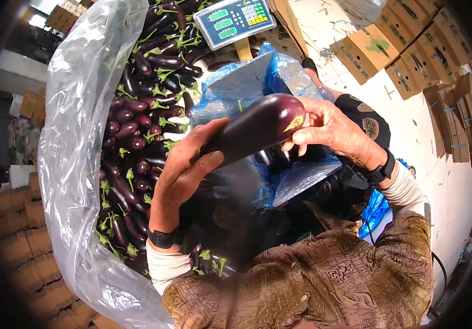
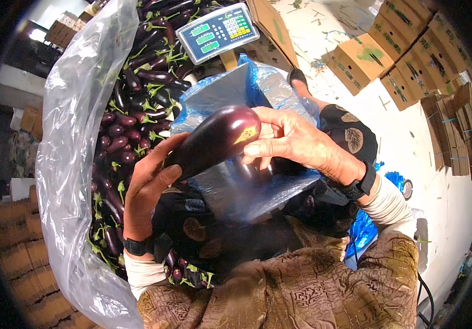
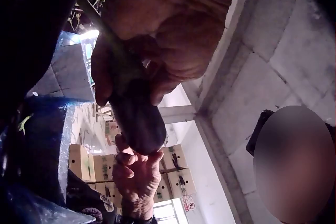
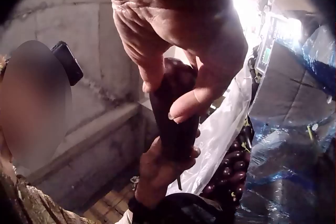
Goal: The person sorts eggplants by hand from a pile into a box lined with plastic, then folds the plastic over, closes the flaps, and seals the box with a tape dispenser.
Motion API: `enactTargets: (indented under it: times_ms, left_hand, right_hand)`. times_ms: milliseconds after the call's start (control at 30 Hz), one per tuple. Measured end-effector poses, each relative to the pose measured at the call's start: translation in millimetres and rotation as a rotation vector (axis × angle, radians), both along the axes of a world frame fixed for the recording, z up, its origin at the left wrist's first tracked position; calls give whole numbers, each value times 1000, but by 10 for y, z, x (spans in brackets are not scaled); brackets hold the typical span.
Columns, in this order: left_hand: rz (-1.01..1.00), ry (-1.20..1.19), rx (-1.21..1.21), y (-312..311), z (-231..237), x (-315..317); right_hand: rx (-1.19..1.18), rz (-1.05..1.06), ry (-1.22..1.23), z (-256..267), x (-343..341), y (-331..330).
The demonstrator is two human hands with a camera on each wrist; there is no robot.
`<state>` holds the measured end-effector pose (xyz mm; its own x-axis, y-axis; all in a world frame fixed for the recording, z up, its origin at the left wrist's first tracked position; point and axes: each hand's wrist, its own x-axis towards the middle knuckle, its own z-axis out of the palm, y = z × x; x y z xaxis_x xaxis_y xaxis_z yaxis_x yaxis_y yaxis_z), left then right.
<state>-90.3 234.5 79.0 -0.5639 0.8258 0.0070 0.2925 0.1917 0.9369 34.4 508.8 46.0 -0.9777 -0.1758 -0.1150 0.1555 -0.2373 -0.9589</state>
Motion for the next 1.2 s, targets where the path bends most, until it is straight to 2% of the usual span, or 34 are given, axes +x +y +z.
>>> enactTargets:
  times_ms: [100, 200, 267, 300, 367, 400, 500, 533, 667, 767, 833, 867, 900, 967, 1000, 1033, 1100, 1167, 1200]
  left_hand:
    - [-22, 38, 58, 1, -65, -12]
    - [44, -11, -31, -25, -65, 6]
    - [34, 126, 65, -33, -130, -18]
    - [44, 122, 62, -30, -115, 2]
    - [90, 382, -37, -20, -58, 48]
    - [79, 475, -14, -28, -118, 20]
    - [215, 510, -132, -63, -147, 71]
    - [251, 518, -183, -92, -152, 60]
    - [280, 668, -262, -197, -171, -1]
    - [208, 677, -184, -242, -258, -60]
    - [173, 626, -183, -192, -219, -35]
    - [134, 585, -180, -155, -182, -26]
    - [143, 581, -183, -132, -155, -21]
    - [51, 713, -149, -100, -100, -44]
    - [79, 834, -140, -102, -88, -65]
    - [87, 833, -142, -118, -100, -104]
    - [85, 1049, -198, -154, -179, -193]
    - [89, 1027, -174, -49, -266, -223]
    - [128, 1149, -211, 19, -259, -235]
  right_hand:
    - [-23, -21, -19, 42, 23, -8]
    - [-18, -17, -27, 61, 4, -23]
    - [3, -12, 26, 87, -6, -33]
    - [2, -1, 21, 76, -15, -39]
    - [121, -16, 10, 51, -54, -67]
    - [157, -26, -19, 82, -68, -96]
    - [190, -55, 74, 29, -110, -169]
    - [104, -69, 82, -12, -134, -198]
    - [116, -89, 118, -40, -200, -256]
    - [207, -75, 91, 60, -231, -263]
    - [563, 104, 124, 123, -296, -201]
    - [712, 96, 236, 152, -326, -217]
    - [710, 106, 236, 200, -336, -227]
    - [857, 183, 116, 279, -340, -213]
    - [846, 132, 147, 190, -306, -135]
    - [833, 104, 135, 197, -264, -70]
    - [675, 15, -18, 218, -149, 6]
    - [710, 29, -8, 208, -103, -14]
    - [749, 39, 9, 211, -80, -19]
